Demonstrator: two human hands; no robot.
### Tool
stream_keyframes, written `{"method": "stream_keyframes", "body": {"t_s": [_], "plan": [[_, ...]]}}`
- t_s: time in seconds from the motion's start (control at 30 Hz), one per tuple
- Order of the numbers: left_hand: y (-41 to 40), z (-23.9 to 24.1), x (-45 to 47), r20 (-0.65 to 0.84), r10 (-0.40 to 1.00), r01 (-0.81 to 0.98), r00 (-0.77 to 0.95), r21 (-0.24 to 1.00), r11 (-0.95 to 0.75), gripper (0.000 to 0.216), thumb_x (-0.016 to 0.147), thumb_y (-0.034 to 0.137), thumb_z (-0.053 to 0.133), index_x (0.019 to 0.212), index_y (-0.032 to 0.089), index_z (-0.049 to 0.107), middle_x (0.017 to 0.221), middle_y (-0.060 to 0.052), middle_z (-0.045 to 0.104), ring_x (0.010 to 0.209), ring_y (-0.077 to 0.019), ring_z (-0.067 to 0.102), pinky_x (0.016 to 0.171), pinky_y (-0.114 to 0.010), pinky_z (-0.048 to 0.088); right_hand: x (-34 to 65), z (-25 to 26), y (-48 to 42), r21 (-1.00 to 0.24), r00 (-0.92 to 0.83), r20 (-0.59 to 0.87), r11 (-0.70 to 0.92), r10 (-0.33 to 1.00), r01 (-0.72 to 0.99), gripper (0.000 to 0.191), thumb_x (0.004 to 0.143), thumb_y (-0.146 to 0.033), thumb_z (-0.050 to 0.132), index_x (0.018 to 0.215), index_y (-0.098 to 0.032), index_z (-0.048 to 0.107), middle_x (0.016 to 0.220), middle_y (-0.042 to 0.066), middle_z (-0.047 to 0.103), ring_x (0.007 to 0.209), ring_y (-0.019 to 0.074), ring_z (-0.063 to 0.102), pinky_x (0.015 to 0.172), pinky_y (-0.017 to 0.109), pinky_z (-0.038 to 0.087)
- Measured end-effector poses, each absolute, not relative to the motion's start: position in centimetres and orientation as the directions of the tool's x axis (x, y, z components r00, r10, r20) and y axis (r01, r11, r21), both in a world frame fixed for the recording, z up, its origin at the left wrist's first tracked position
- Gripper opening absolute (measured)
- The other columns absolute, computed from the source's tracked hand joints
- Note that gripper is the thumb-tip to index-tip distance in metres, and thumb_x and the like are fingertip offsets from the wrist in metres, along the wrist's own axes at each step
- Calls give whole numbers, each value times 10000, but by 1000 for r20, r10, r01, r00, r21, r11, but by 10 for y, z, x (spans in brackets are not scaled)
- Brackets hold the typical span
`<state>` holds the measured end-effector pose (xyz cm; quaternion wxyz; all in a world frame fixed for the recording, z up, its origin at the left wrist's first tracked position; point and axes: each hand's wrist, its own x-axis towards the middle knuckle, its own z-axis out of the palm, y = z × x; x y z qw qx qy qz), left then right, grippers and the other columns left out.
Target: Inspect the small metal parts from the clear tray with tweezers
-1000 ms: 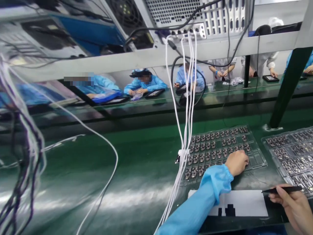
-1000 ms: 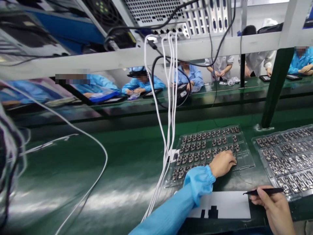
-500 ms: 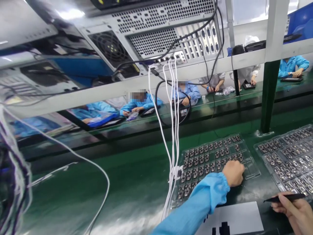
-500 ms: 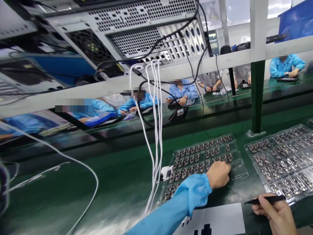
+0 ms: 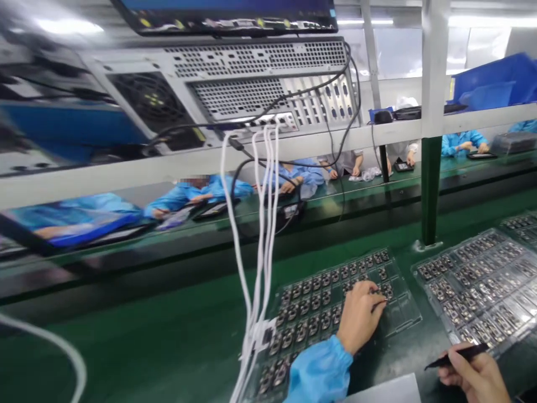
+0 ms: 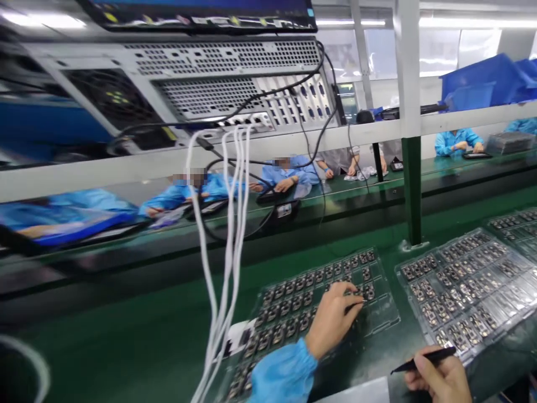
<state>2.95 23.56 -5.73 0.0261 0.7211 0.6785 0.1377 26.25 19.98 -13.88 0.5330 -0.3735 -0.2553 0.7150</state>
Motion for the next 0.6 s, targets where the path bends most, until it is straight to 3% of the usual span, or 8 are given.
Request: {"method": "stream_keyframes", "body": {"t_s": [0.1,0.2,0.27,0.4,0.5,0.6], "plan": [[235,-60,22,363,931,901,32,392,-184,178,817,248,563,892,278,722,1064,-72,594,1032,-266,509,877,-444,417,258,-137,202,-764,-150,-241,-282,959,-580,338,514,-387,860,636,-124,686,597,62,706,460,160,646,427,216,538],[237,-66,14,417,907,722,-64,647,-247,193,809,342,567,865,257,731,1081,-85,603,1025,-265,540,898,-441,432,256,-138,205,-767,-144,-231,-271,962,-582,344,508,-393,861,621,-123,681,564,52,694,445,157,643,415,211,535],[237,-65,11,369,925,590,-91,769,-248,231,787,404,584,824,233,736,1052,-93,628,979,-260,579,880,-417,457,254,-138,206,-761,-144,-226,-268,963,-591,359,494,-399,865,612,-120,672,536,46,682,431,157,639,401,210,530],[235,-50,8,327,925,438,-194,873,-216,301,715,487,651,777,198,709,884,-84,687,866,-251,628,836,-377,484,251,-138,208,-745,-143,-212,-254,967,-617,378,477,-398,872,610,-121,652,519,40,673,415,155,634,383,206,521],[228,-34,7,233,883,232,-408,962,-147,424,676,559,663,840,169,637,825,-78,694,698,-210,637,684,-321,515,250,-139,209,-751,-130,-199,-237,971,-617,372,492,-389,869,618,-127,638,533,41,678,420,149,634,386,199,516],[208,-25,7,83,878,95,-472,995,-43,508,636,584,686,892,150,620,842,-85,694,569,-161,593,540,-260,479,249,-140,209,-769,-121,-190,-224,974,-599,361,517,-387,860,634,-131,632,552,41,683,432,149,636,393,202,515]]}}
